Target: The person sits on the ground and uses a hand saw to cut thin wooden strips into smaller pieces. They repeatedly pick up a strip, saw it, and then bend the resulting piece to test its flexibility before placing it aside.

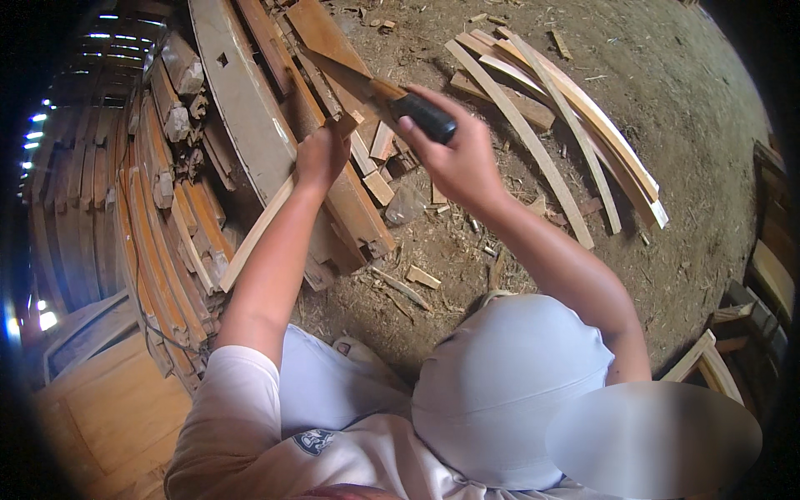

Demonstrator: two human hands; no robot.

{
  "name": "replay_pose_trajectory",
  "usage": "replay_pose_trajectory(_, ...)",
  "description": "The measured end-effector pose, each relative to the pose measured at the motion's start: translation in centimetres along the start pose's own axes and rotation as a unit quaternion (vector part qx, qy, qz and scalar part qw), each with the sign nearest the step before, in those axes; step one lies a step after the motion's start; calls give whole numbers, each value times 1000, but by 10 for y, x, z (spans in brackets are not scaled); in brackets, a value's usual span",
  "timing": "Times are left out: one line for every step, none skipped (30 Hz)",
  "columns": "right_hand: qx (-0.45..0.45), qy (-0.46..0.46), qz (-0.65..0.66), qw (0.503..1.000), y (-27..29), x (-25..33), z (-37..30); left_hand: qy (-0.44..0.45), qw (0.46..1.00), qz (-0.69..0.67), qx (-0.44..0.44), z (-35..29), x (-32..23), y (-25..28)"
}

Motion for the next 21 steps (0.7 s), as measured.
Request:
replay_pose_trajectory(-22,53,-8,998,-9,-6,2,6,1000,0,11,-1,2,-2)
replay_pose_trajectory(-22,35,5,999,-13,-17,1,9,1000,0,5,-1,2,-3)
replay_pose_trajectory(-22,17,18,999,-18,-21,0,12,1000,0,-2,-1,2,-3)
replay_pose_trajectory(-17,23,13,1000,-20,-22,-2,15,1000,-1,-8,-1,3,-3)
replay_pose_trajectory(-13,29,9,999,-22,-23,-5,17,1000,-4,-9,-2,4,-4)
replay_pose_trajectory(-8,35,3,999,-23,-24,-6,20,1000,-7,-11,-3,4,-4)
replay_pose_trajectory(-3,31,11,999,-23,-25,-5,23,1000,-11,-12,-2,3,-4)
replay_pose_trajectory(3,27,20,999,-21,-25,-5,18,1000,-10,-10,-1,2,-4)
replay_pose_trajectory(10,23,29,999,-21,-25,-5,16,1000,-8,-9,-1,3,-5)
replay_pose_trajectory(24,13,20,999,-21,-25,-5,13,1000,-5,-7,-2,3,-5)
replay_pose_trajectory(38,4,12,999,-19,-24,-4,14,1000,-7,-9,-2,3,-6)
replay_pose_trajectory(53,-5,4,999,-18,-23,-3,15,1000,-9,-10,-2,4,-6)
replay_pose_trajectory(62,-9,-6,998,-17,-20,-4,16,1000,-10,-12,-2,4,-5)
replay_pose_trajectory(71,-12,-16,997,-16,-17,-6,14,1000,-10,-13,-3,4,-6)
replay_pose_trajectory(80,-16,-25,996,-15,-16,-7,11,1000,-9,-14,-3,0,-4)
replay_pose_trajectory(84,-9,-23,996,-14,-15,-7,8,1000,-9,-15,-3,-2,-2)
replay_pose_trajectory(89,-3,-20,996,-11,-15,-6,9,1000,-3,-7,-3,-3,-2)
replay_pose_trajectory(94,4,-18,995,-9,-14,-6,10,1000,2,1,-2,-3,-4)
replay_pose_trajectory(93,11,-27,995,-8,-15,-7,12,1000,7,9,-1,-2,-5)
replay_pose_trajectory(93,17,-35,995,-6,-15,-9,9,1000,4,10,-2,-2,-5)
replay_pose_trajectory(92,25,-43,995,-6,-15,-11,6,1000,2,10,-3,-2,-7)
Point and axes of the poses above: each hand's wrist, its own z-axis towards the middle knuckle, its own y-axis out of the back of the hand, x = y × z, the point moved 5 cm from there along z, towards the middle knuckle, and after that the axes turned 1 degree about -z, right-handed, at the moved point
